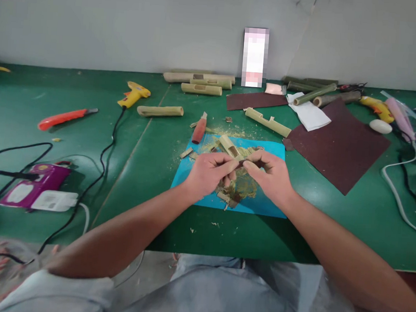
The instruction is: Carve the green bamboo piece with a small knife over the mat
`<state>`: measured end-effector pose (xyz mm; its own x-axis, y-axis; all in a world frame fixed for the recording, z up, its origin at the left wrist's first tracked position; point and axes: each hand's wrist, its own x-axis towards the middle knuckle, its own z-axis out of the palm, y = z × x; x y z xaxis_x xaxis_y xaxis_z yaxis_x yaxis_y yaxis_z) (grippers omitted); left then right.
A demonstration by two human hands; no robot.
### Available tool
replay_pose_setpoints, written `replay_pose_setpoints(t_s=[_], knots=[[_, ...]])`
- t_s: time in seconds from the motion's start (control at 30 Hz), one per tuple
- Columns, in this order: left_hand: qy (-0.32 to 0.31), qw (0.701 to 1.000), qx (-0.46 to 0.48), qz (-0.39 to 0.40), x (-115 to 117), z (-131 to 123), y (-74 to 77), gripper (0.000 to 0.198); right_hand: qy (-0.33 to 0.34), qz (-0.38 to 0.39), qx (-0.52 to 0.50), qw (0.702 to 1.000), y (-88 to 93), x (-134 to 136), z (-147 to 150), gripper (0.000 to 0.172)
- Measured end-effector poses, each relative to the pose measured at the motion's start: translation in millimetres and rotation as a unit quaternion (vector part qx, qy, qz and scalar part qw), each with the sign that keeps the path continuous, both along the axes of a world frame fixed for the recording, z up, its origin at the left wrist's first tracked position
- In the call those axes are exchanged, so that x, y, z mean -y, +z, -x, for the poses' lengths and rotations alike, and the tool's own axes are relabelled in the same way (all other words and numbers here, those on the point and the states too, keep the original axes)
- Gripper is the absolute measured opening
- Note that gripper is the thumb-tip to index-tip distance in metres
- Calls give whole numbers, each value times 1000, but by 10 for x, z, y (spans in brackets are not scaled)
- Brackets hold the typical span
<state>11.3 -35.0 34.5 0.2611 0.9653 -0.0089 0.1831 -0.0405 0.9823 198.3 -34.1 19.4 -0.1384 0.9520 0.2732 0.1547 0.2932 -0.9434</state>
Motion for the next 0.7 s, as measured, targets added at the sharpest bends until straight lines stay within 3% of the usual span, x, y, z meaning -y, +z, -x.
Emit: replay_pose_setpoints(t_s=[0.13, 0.27, 0.5, 0.7], knots=[[1, 999, -9, -34, 46, -12, -4, 24, -5, 25, -2, 1000, 19, 12, 0, 19], [-2, 997, -22, -70, 42, -12, -64, 19, 5, 1, 9, 1000, 27, 0, -12, 21], [-20, 997, -12, -78, 41, -12, -66, 25, 30, -26, 14, 999, 15, -7, -8, 19], [-17, 996, -16, -90, -8, 2, -72, 16, 44, -37, 23, 998, -7, -20, -34, 14]])
